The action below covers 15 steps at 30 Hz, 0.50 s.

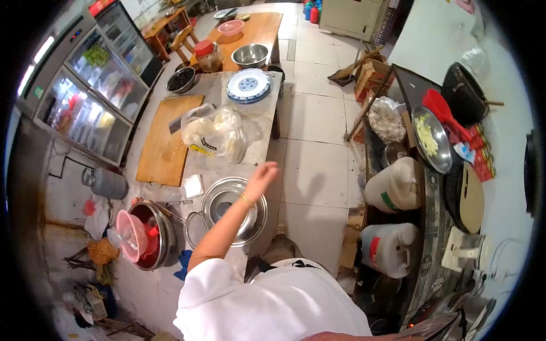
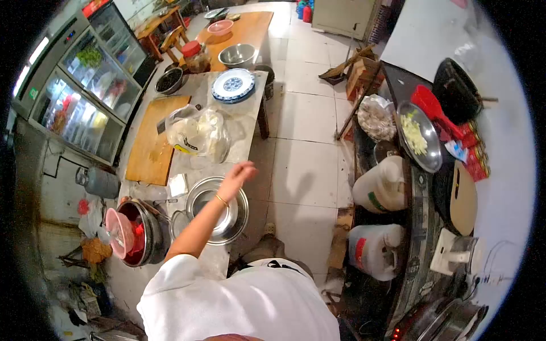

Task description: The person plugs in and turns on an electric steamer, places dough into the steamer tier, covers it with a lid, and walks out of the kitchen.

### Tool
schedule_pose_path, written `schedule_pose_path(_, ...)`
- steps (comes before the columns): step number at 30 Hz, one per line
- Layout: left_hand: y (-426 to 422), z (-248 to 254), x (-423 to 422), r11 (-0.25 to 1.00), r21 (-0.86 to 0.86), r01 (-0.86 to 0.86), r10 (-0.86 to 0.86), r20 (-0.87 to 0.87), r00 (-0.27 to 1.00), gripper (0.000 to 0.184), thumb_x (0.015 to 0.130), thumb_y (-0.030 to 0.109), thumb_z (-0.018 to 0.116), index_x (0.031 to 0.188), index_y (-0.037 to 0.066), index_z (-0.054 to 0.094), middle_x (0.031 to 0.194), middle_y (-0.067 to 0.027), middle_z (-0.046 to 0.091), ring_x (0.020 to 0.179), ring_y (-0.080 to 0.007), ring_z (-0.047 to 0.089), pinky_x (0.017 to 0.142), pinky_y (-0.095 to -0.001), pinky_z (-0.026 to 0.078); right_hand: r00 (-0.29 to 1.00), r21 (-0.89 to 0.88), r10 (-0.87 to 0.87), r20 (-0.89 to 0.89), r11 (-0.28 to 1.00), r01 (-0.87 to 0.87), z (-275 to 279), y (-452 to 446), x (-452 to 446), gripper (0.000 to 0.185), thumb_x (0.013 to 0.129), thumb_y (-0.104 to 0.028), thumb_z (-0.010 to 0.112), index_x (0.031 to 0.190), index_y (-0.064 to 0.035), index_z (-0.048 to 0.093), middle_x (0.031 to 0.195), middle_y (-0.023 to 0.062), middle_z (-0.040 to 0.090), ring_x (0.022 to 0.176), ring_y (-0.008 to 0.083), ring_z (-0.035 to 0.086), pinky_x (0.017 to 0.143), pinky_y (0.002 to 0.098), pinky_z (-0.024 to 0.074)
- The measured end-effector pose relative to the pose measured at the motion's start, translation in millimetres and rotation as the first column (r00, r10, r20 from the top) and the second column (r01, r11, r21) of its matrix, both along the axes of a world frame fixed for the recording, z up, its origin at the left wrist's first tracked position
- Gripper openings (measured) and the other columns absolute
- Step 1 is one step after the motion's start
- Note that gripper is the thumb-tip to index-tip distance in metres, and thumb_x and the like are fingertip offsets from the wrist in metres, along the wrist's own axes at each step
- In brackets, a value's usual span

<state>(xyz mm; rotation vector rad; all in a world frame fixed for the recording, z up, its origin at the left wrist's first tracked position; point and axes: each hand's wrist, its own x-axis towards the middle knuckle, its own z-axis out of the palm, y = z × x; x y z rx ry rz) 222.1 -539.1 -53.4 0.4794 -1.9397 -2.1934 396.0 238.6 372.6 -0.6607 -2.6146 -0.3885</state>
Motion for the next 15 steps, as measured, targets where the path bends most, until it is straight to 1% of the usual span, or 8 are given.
schedule_pose_path(2,-56.4,-2.1,-10.1,0.889,-0.365,-0.278,0.292,-0.018,0.956,0.028,0.09,0.019,0.054,0.112,0.0,0.054,0.099,-0.0079,0.063,0.089,-0.0147,0.058,0.081,-0.0285,0.046,0.939,-0.078,0.246,-0.238,0.959,-0.271,-20.0,-87.0,-66.7,0.033,0.087,-0.025,0.059,0.108,0.0016,0.059,0.105,0.017,0.061,0.093,0.027,0.059,0.085,0.032,0.0454)
schedule_pose_path(4,-103.6,0.6,-22.8,0.663,-0.509,-0.549,0.478,-0.276,0.834,0.024,0.089,0.014,0.053,0.107,-0.001,0.056,0.099,-0.0119,0.063,0.089,-0.0202,0.06,0.079,-0.0316,0.046,0.862,-0.091,0.355,-0.361,0.907,-0.412,-56.1,-119.2,-108.9,0.029,0.089,-0.023,0.058,0.104,0.0018,0.061,0.1,0.0154,0.063,0.089,0.0233,0.06,0.083,0.0288,0.0472)
schedule_pose_path(6,-145.1,25.9,-36.6,0.394,-0.683,-0.615,0.506,-0.398,0.765,0.02,0.089,0.009,0.05,0.106,0.0,0.057,0.1,-0.0143,0.062,0.092,-0.0237,0.06,0.082,-0.0318,0.046,0.963,-0.21,0.261,0.063,0.947,-0.243,-95.2,-132.1,-152.2,0.039,0.096,-0.015,0.04,0.134,-0.0047,0.037,0.122,0.0162,0.048,0.1,0.0238,0.053,0.086,0.0348,0.0437)
schedule_pose_path(7,-168.4,29.4,-46.3,0.35,-0.742,-0.572,0.497,-0.371,0.785,0.02,0.088,0.006,0.049,0.106,0.0,0.057,0.1,-0.0166,0.062,0.092,-0.027,0.059,0.083,-0.0331,0.046,0.913,-0.164,0.408,0.017,0.902,-0.4,-96.1,-205.1,-161.9,0.039,0.093,-0.018,0.044,0.128,-0.0012,0.045,0.117,0.0153,0.056,0.095,0.025,0.058,0.08,0.0327,0.0469)
schedule_pose_path(8,-191.1,30.1,-55.2,0.307,-0.795,-0.524,0.488,-0.341,0.803,0.021,0.088,0.004,0.047,0.105,0.0,0.058,0.099,-0.0189,0.062,0.093,-0.0304,0.059,0.083,-0.0343,0.046,0.91,-0.159,0.413,0.026,0.901,-0.404,-103.2,-211.7,-171.7,0.039,0.093,-0.018,0.044,0.128,-0.0012,0.045,0.117,0.0153,0.056,0.095,0.025,0.058,0.08,0.0327,0.0469)
schedule_pose_path(12,-286.7,-18.0,-83.8,0.24,-0.874,-0.422,0.506,-0.258,0.823,0.024,0.085,0.01,0.049,0.104,-0.001,0.058,0.1,-0.0226,0.06,0.092,-0.0371,0.057,0.082,-0.0411,0.046,0.763,-0.42,0.64,0.09,0.719,-0.553,-123.7,-214.2,-211.2,0.04,0.094,-0.019,0.044,0.133,-0.0096,0.041,0.121,0.0126,0.053,0.097,0.0228,0.055,0.08,0.033,0.045)
schedule_pose_path(14,-319.3,-68.0,-91.6,0.516,-0.85,0.105,0.44,0.369,0.819,0.028,0.083,0.02,0.053,0.101,-0.001,0.06,0.1,-0.0231,0.061,0.092,-0.0367,0.059,0.08,-0.0419,0.047,0.79,-0.453,0.607,0.088,0.73,-0.511,-127.1,-229.7,-216.3,0.041,0.094,-0.02,0.045,0.133,-0.0091,0.041,0.118,0.0124,0.054,0.096,0.0215,0.056,0.08,0.0333,0.0453)
schedule_pose_path(15,-319.5,-85.9,-90.0,0.527,-0.82,0.225,0.311,0.433,0.846,0.033,0.081,0.026,0.056,0.099,-0.001,0.062,0.099,-0.0226,0.062,0.09,-0.0353,0.06,0.079,-0.0419,0.047,0.815,-0.487,0.573,0.083,0.737,-0.469,-127.8,-237.7,-218.3,0.041,0.094,-0.021,0.046,0.133,-0.0086,0.041,0.116,0.0122,0.054,0.095,0.0202,0.056,0.08,0.0337,0.0456)
